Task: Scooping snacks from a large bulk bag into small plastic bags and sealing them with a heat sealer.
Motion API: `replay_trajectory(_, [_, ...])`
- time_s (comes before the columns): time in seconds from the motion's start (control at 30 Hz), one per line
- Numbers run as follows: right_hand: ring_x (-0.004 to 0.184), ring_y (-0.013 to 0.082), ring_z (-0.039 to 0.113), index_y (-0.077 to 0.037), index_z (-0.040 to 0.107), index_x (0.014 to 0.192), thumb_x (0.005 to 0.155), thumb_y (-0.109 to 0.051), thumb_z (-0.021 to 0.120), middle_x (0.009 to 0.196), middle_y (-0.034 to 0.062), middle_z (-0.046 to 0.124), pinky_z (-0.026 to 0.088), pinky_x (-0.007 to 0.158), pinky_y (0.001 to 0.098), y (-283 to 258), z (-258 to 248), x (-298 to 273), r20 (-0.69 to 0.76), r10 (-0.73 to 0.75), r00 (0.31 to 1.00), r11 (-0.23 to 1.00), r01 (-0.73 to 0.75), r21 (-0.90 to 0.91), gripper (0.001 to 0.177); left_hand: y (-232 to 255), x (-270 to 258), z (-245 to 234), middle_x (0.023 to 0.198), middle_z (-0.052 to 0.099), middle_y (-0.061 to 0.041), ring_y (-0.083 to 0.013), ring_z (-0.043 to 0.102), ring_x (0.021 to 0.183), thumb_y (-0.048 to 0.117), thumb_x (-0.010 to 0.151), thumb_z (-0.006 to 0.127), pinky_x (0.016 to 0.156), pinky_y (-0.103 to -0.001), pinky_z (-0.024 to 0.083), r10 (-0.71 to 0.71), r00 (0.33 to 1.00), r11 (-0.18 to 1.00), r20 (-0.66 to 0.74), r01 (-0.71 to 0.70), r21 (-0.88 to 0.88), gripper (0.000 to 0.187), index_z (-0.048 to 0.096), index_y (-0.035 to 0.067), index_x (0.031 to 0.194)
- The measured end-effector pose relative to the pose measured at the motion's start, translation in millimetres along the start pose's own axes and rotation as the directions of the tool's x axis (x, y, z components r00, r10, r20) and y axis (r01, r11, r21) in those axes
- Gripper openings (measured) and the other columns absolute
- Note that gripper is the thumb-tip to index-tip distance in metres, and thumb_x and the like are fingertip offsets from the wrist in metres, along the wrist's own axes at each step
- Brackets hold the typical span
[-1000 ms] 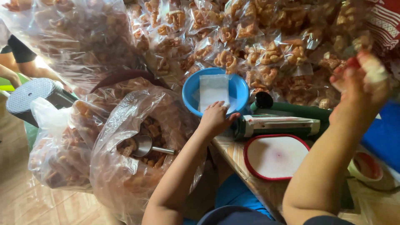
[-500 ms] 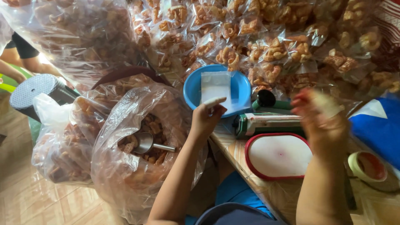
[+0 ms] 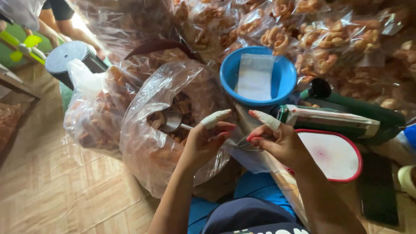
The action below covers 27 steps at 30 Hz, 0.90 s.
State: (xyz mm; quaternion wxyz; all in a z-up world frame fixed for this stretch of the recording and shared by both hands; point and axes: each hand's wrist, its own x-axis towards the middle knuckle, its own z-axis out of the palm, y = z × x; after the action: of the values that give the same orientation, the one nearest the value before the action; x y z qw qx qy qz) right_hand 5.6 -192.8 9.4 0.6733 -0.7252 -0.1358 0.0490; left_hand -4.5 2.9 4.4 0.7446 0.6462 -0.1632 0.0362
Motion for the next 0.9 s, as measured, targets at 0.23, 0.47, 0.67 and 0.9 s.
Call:
replay_trajectory(0.23, [0.06, 0.015, 0.066, -0.003, 0.066, 0.094, 0.071, 0.001, 0.068, 0.069, 0.01, 0.069, 0.055, 0.063, 0.0286, -0.6, 12.0, 4.5, 0.114, 0.107, 0.988, 0.988, -0.092, -0.127, 0.023, 26.1, -18.4, 3.4, 0.061, 0.066, -0.003, -0.0117, 0.057, 0.052, 0.008, 0.072, 0.066, 0.055, -0.025, 0.048, -0.012, 0.993, 0.924, -0.121, 0.058, 0.378, 0.018, 0.068, 0.013, 0.089])
replay_trajectory(0.47, [0.067, 0.0136, 0.065, -0.01, 0.048, 0.125, 0.069, 0.005, 0.065, 0.078, 0.0111, 0.067, 0.058, 0.058, 0.0258, 34.0, 29.9, 14.7, 0.178, 0.116, 0.977, 0.992, -0.122, 0.028, 0.06, -5.1, -30.7, -16.3, 0.055, 0.06, -0.003, -0.0125, 0.054, 0.048, 0.02, 0.064, 0.077, 0.051, -0.025, 0.048, 0.043, 0.966, 0.876, -0.253, 0.085, 0.475, 0.048, 0.063, 0.021, 0.109])
replay_trajectory(0.67, [0.087, 0.0178, 0.06, -0.007, 0.049, 0.125, 0.074, -0.018, 0.069, 0.096, 0.0129, 0.06, 0.051, 0.081, 0.0323, 38.5, 53.0, 18.7, 0.031, -0.145, 0.989, 0.987, 0.147, -0.07, 0.056, -16.5, -39.0, -24.3, 0.059, 0.06, -0.008, -0.0256, 0.057, 0.053, 0.031, 0.07, 0.071, 0.054, -0.038, 0.047, 0.281, 0.938, 0.623, -0.202, -0.018, 0.782, 0.044, 0.06, 0.018, 0.111])
replay_trajectory(0.9, [0.069, 0.0139, 0.06, -0.008, 0.055, 0.119, 0.073, -0.007, 0.065, 0.074, 0.0057, 0.061, 0.052, 0.07, 0.03, 31.5, 66.2, 24.3, 0.038, -0.019, 0.999, 0.964, 0.029, -0.264, 0.047, -8.1, -40.2, -9.5, 0.057, 0.047, -0.005, -0.0227, 0.05, 0.051, 0.032, 0.084, 0.055, 0.05, -0.029, 0.044, 0.506, 0.858, 0.286, 0.089, -0.265, 0.921, 0.027, 0.06, 0.006, 0.079])
